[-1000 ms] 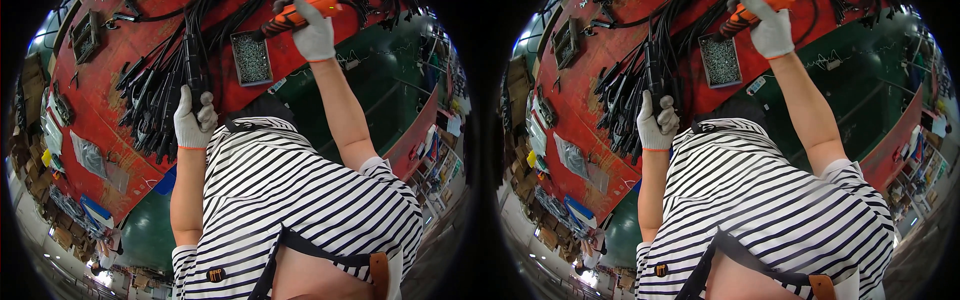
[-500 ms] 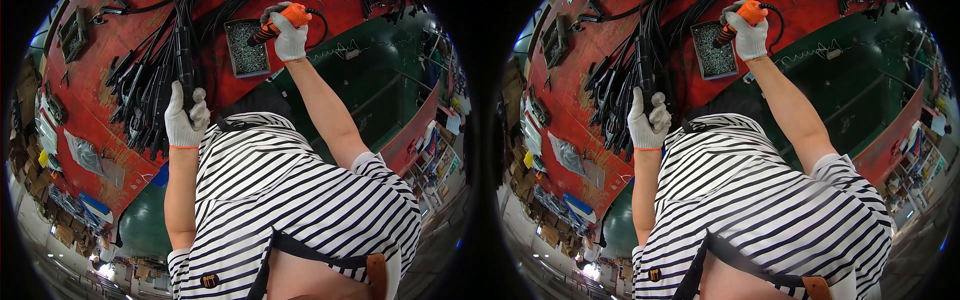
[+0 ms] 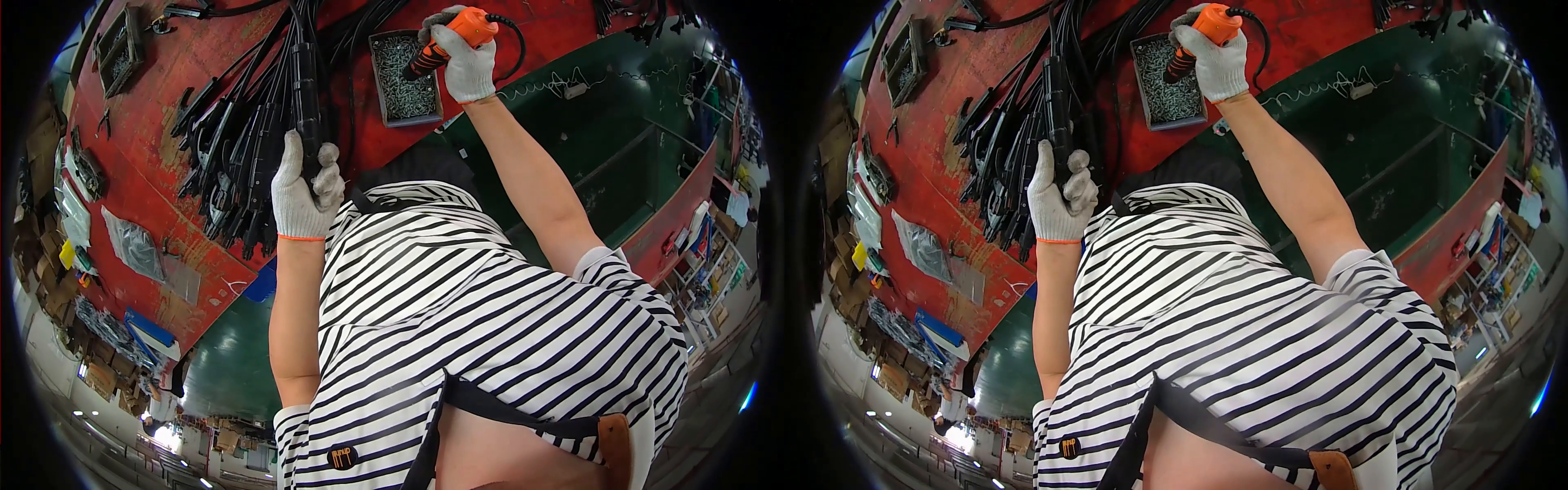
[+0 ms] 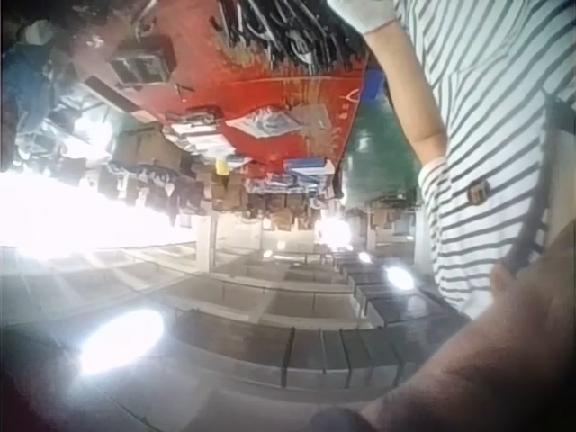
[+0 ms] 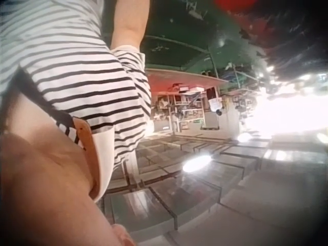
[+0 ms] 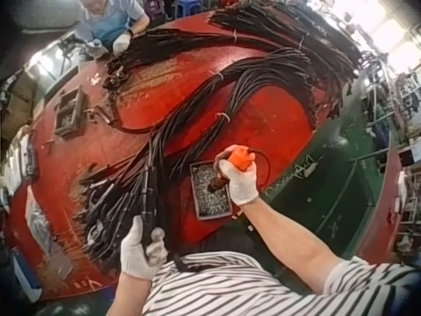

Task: The person assembles connectors onto wire harnesses by driving screws into them with a power screwdriver.

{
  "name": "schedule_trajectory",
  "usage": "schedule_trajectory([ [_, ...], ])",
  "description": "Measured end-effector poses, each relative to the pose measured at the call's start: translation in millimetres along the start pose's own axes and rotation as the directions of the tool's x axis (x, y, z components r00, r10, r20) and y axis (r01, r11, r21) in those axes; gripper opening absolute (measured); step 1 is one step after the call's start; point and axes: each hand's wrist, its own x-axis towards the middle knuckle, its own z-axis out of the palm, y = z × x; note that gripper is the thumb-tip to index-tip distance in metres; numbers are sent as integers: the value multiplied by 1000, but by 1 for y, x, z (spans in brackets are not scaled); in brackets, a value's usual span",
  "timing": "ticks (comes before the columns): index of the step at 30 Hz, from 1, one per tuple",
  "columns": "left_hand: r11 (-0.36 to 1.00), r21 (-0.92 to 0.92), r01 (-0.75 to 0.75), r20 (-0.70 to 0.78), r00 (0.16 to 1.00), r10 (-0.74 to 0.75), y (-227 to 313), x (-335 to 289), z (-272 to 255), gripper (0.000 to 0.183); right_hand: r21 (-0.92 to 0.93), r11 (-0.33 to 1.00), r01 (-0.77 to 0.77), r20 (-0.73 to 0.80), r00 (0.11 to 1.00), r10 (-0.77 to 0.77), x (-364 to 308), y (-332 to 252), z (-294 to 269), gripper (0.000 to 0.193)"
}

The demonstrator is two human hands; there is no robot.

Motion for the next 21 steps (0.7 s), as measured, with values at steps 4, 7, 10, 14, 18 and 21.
schedule_trajectory([
  [4,1000,-14,8,3,1000,-8,-2,0,-1,43,-172,981,89,113,991,-70,4,2,-3,23],
  [7,997,-38,68,-102,992,-71,-2,1,-1,50,-125,991,36,82,996,-25,4,3,-2,24],
  [10,1000,4,13,-51,999,-13,-2,-2,4,50,-200,979,38,79,997,-22,6,12,-10,22],
  [14,999,-19,29,-40,999,-29,-3,-2,4,50,-232,971,63,98,994,-41,8,17,-15,21],
  [18,999,-28,31,-20,999,-32,-3,-1,2,48,-200,979,43,65,997,-31,5,14,-9,25],
  [21,997,-51,53,-49,997,-56,-2,-1,4,48,-209,976,55,63,997,-42,4,4,-6,26],
])
